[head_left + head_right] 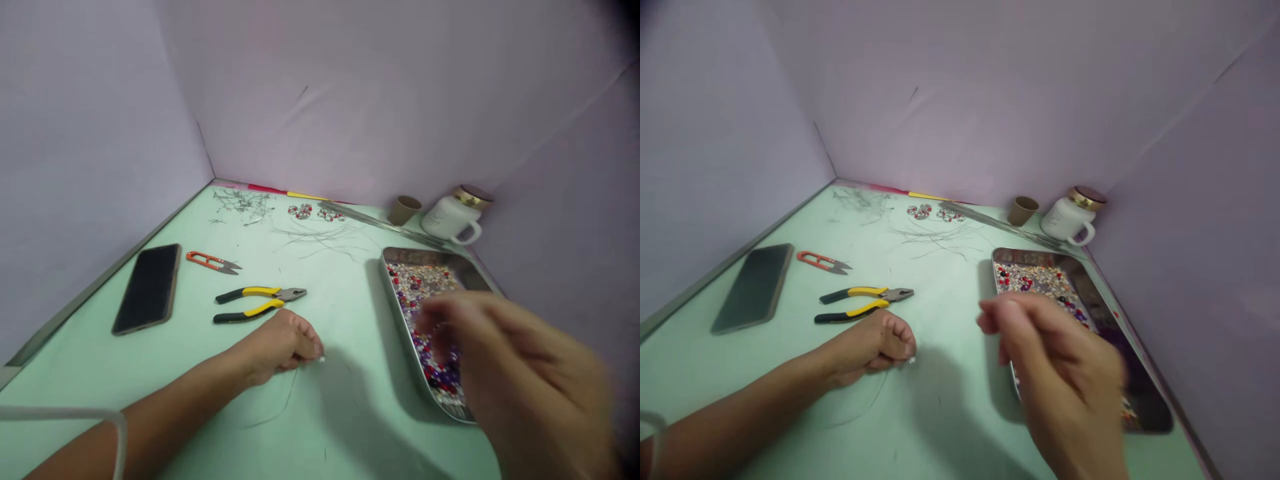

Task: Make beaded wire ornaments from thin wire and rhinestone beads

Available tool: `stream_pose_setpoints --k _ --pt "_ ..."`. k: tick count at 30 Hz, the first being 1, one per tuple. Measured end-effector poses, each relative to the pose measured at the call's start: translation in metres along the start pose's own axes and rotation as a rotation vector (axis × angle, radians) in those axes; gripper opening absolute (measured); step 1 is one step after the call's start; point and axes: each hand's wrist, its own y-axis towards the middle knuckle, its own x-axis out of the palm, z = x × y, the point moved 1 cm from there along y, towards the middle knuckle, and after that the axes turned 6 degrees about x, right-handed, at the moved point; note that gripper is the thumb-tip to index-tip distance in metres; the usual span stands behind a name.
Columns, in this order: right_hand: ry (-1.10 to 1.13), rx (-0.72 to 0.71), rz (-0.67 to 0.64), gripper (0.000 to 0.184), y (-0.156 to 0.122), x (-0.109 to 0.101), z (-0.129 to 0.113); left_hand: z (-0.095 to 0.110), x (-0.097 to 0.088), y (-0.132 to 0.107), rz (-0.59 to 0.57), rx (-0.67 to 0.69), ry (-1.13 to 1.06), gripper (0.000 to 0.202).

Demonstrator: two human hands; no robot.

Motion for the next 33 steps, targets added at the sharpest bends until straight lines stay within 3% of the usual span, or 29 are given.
stream_pose_setpoints --k 2,4,7,14,23,33 --pt "-0.083 0.156 -0.253 0.008 0.005 0.015 0.014 -0.001 0.001 0.0 0.021 0.013 0.011 0.007" --pt "-0.091 0.284 -0.491 0.018 0.003 0.035 0.03 -0.003 0.0 0.002 0.035 0.039 -0.01 0.006" --pt "-0.094 0.323 -0.627 0.034 -0.006 0.058 0.047 -0.006 -0.003 0.006 0.055 0.059 -0.04 0.004" --pt "0.022 0.287 -0.631 0.017 -0.005 0.072 0.062 -0.004 -0.007 0.006 0.09 0.135 -0.073 0.005" --pt "-0.098 -0.115 -0.453 0.006 -0.002 0.07 0.068 -0.002 -0.002 0.005 0.121 0.212 -0.14 0.01" --pt "-0.125 -0.249 -0.423 0.007 0.001 0.068 0.072 -0.003 0.001 0.003 0.13 0.281 -0.061 0.009"
